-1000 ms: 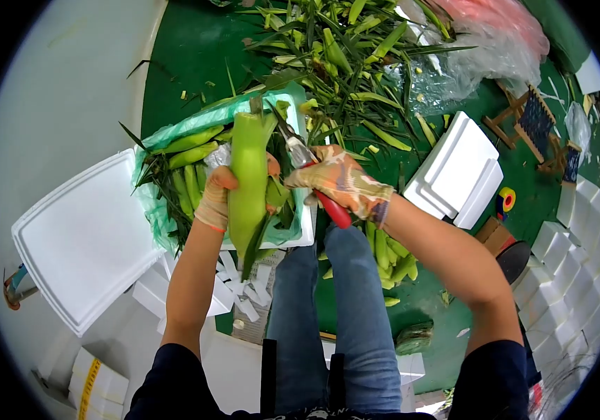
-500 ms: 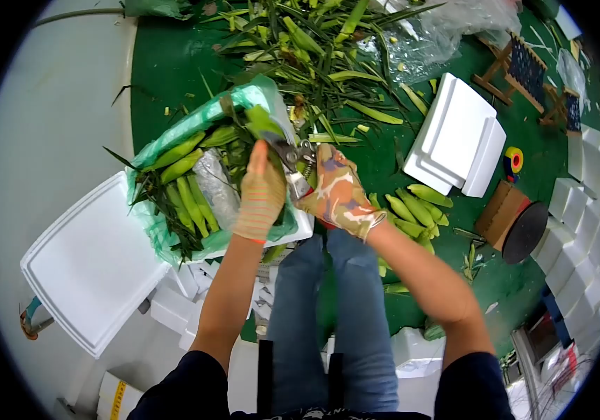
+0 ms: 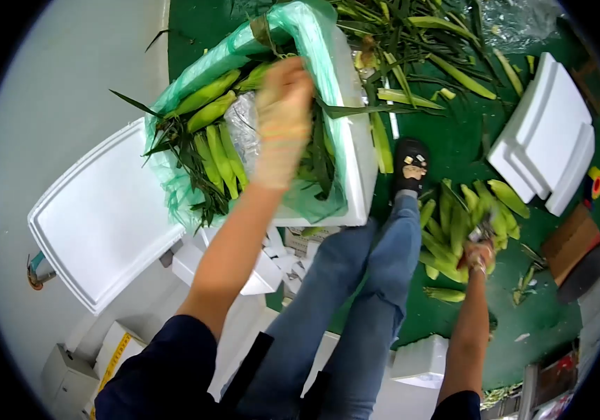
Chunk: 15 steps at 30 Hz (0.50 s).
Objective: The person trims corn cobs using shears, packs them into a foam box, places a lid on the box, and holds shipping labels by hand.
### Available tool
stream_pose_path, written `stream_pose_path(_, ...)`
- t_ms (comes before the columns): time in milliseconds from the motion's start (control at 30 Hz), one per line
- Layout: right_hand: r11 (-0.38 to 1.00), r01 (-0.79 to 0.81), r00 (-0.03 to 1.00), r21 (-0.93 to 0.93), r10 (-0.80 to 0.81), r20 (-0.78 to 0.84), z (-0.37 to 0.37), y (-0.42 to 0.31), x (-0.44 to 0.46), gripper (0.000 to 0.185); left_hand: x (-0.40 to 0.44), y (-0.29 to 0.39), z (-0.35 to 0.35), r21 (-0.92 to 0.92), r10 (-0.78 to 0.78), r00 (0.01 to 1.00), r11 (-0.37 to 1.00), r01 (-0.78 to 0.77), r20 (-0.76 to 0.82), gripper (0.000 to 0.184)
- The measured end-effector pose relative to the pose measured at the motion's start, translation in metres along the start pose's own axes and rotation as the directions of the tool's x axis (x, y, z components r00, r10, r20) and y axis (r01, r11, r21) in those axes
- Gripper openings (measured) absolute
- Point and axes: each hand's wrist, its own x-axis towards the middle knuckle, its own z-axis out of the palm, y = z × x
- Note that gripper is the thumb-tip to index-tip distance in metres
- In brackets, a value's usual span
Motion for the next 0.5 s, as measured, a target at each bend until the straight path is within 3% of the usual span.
stream_pose_path(33, 0.994, -0.096, 0.994, -0.044, 0.098, 0.051, -0.004, 0.005, -0.014, 0.063, -0.001, -0.012, -0.032, 0.075, -0.035, 0.995, 0.996, 0.042, -0.093, 0.023)
stream_pose_path(67, 0.971, -0.228, 0.963, -0.075, 0.236, 0.133, -0.008, 0.011, -0.02, 0.06, -0.004, -0.041, -0.063, 0.116, -0.214, 0.962, 0.965, 0.235, -0.167, 0.025)
stream_pose_path(133, 0.903, -0.403, 0.876, -0.15, 0.428, 0.223, -0.022, 0.013, -0.037, 0.055, -0.026, -0.126, -0.123, 0.298, -0.275, 0.914, 0.883, 0.363, -0.3, 0.019)
stream_pose_path(167, 0.879, -0.45, 0.843, -0.159, 0.477, 0.249, -0.032, 0.012, -0.046, 0.052, -0.038, -0.178, -0.152, 0.462, -0.418, 0.86, 0.726, 0.51, -0.291, 0.022)
stream_pose_path(200, 0.867, -0.469, 0.837, -0.169, 0.498, 0.227, -0.025, 0.022, -0.052, 0.052, -0.042, -0.196, -0.163, 0.462, -0.572, 0.732, 0.57, 0.679, -0.371, 0.026)
stream_pose_path(267, 0.886, -0.453, 0.865, -0.102, 0.464, 0.191, -0.011, 0.033, -0.071, 0.054, -0.036, -0.233, -0.179, 0.702, -0.28, 0.935, 0.62, 0.351, -0.22, 0.032)
stream_pose_path(333, 0.907, -0.421, 0.892, -0.017, 0.417, 0.171, -0.004, 0.035, -0.094, 0.057, -0.012, -0.259, -0.173, 0.861, -0.103, 0.994, 0.5, 0.09, -0.044, 0.038)
stream_pose_path(367, 0.913, -0.404, 0.905, 0.054, 0.39, 0.169, -0.003, 0.035, -0.105, 0.059, -0.001, -0.27, -0.17, 0.927, 0.029, 0.993, 0.356, -0.116, 0.113, 0.043)
stream_pose_path(400, 0.907, -0.39, 0.913, 0.157, 0.36, 0.19, -0.004, 0.029, -0.115, 0.062, 0.016, -0.271, -0.165, 0.966, -0.188, 0.975, 0.248, -0.069, 0.118, 0.045)
stream_pose_path(433, 0.821, -0.442, 0.885, 0.362, 0.333, 0.325, -0.028, 0.01, -0.127, 0.082, 0.025, -0.291, -0.17, 0.979, -0.244, 0.965, 0.199, -0.045, 0.094, 0.046)
stream_pose_path(467, 0.695, -0.391, 0.921, 0.604, 0.287, 0.265, -0.004, 0.026, -0.141, 0.086, 0.034, -0.309, -0.169, 0.987, -0.294, 0.953, 0.156, -0.025, 0.071, 0.048)
stream_pose_path(500, 0.684, -0.412, 0.911, 0.602, 0.302, 0.281, -0.024, 0.007, -0.153, 0.086, 0.039, -0.294, -0.162, 0.997, -0.36, 0.932, 0.077, -0.018, 0.044, 0.053)
